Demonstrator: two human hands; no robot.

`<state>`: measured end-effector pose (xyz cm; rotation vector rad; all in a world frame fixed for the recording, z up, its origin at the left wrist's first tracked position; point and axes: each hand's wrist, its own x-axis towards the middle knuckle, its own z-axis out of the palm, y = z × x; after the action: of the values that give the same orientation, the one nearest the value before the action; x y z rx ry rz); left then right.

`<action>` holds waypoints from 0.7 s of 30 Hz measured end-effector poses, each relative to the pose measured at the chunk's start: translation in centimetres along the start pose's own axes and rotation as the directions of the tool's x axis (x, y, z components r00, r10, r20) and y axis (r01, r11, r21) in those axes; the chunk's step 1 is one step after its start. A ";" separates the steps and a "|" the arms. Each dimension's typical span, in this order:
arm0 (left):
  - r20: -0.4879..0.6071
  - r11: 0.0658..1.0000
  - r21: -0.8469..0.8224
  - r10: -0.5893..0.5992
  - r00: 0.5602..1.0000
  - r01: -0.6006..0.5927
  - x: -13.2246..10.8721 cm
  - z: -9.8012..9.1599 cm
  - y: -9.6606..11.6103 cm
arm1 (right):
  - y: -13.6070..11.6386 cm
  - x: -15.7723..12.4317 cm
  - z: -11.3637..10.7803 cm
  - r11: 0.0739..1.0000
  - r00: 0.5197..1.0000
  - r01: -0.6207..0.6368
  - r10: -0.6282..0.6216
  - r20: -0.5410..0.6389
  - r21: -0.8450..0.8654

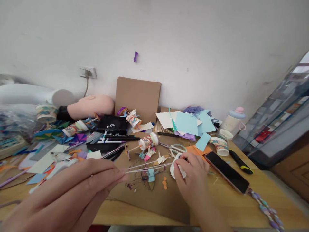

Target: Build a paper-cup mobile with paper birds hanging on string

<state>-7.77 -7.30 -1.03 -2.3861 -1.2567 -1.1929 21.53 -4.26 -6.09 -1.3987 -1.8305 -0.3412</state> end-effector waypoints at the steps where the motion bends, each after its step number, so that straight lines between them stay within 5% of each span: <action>1: 0.014 1.000 0.026 0.016 1.000 -0.017 -0.4 0.1 -0.4 | 0.0 0.2 0.1 1.000 1.000 -0.005 0.005 0.003 0.010; 11: -0.103 0.999 -0.010 -0.047 0.994 0.046 -0.7 1.0 0.4 | 0.1 1.9 0.7 0.973 0.995 -0.081 0.067 0.070 0.217; 21: -0.162 0.995 0.074 -0.053 0.985 0.066 0.7 0.8 0.2 | 0.9 2.3 -0.5 0.985 0.976 -0.095 0.063 0.208 0.147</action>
<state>-6.98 -6.60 -1.01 -2.1636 -1.3069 -1.2970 22.38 -2.65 -4.33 -1.4339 -1.9125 -0.0130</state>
